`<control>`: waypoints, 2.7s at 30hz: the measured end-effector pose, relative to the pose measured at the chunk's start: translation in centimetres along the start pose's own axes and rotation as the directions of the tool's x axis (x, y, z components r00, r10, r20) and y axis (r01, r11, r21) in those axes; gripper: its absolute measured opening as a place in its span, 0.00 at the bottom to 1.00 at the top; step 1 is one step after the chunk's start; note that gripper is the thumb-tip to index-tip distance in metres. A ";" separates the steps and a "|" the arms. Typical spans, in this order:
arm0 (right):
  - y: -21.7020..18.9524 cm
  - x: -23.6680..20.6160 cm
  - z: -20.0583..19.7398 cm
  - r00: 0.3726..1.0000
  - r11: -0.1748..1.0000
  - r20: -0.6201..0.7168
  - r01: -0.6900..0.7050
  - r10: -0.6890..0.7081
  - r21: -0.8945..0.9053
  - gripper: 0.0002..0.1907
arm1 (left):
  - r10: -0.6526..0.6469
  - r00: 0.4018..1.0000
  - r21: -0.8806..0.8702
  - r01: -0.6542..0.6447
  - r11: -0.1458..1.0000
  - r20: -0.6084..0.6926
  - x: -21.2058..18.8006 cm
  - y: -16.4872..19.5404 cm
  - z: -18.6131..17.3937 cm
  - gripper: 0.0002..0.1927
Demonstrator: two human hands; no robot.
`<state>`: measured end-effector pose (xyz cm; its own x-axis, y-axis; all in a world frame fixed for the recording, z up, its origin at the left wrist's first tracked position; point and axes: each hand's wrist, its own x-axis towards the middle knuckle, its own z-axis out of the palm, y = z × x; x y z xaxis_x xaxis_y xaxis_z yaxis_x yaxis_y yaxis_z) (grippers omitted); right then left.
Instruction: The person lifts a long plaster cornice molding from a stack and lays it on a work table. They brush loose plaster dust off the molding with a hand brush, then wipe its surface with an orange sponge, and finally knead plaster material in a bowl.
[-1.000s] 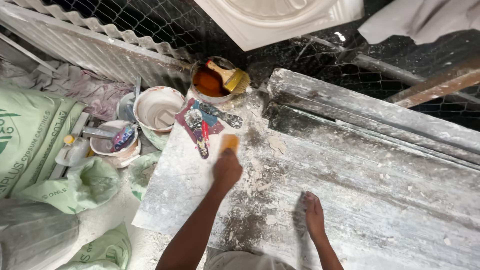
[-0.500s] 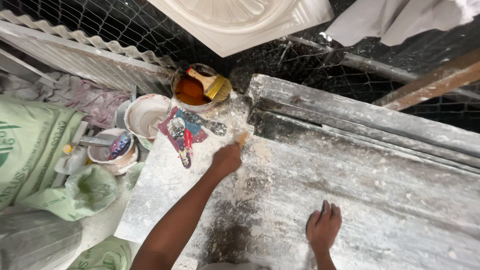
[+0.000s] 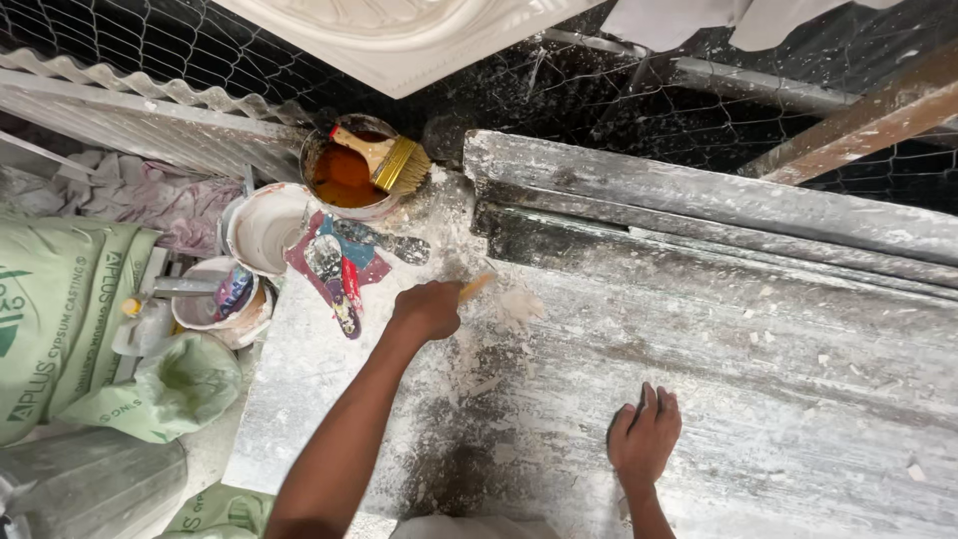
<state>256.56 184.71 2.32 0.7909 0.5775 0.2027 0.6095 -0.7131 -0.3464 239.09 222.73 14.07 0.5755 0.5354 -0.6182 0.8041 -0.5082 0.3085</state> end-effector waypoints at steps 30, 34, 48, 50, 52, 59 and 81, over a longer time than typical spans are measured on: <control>-0.3 -0.4 -0.8 0.989 0.986 -0.089 0.130 -0.121 0.107 0.26 | 0.093 0.859 -0.607 -0.429 0.669 -0.504 -1.3 -1.1 21.5 0.28; 0.2 -0.5 -0.7 0.975 0.969 -0.143 0.193 -0.171 0.156 0.26 | 0.298 0.713 -0.336 -0.602 0.724 -0.635 1.3 11.3 26.1 0.38; 0.7 -1.1 -0.1 0.989 0.981 -0.085 0.135 -0.124 0.141 0.26 | 0.059 0.903 -0.699 -0.370 0.612 -0.426 -10.4 -7.6 21.3 0.25; 1.3 -1.2 0.1 0.987 0.974 -0.092 0.145 -0.130 0.174 0.26 | 0.147 0.893 -0.634 -0.411 0.655 -0.427 -8.7 0.5 25.0 0.29; 2.5 -1.0 0.5 0.981 0.954 -0.125 0.176 -0.149 0.241 0.27 | 0.216 0.879 -0.567 -0.444 0.694 -0.425 -7.4 7.0 27.7 0.32; 14.4 -4.3 -4.5 0.996 0.820 0.084 -0.065 0.021 0.568 0.24 | 0.078 0.878 -0.624 -0.396 0.673 -0.472 -9.5 1.5 24.4 0.32; 30.4 -15.8 -11.1 0.994 0.730 0.098 -0.038 -0.040 0.682 0.32 | 0.207 0.929 -0.396 -0.322 0.860 -0.306 -13.4 33.8 39.9 0.27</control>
<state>263.18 149.52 -1.27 0.7566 0.6418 0.1253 0.3771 -0.2717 -0.8854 252.59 171.43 3.96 0.7469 0.5985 -0.2898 0.5654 -0.3421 0.7505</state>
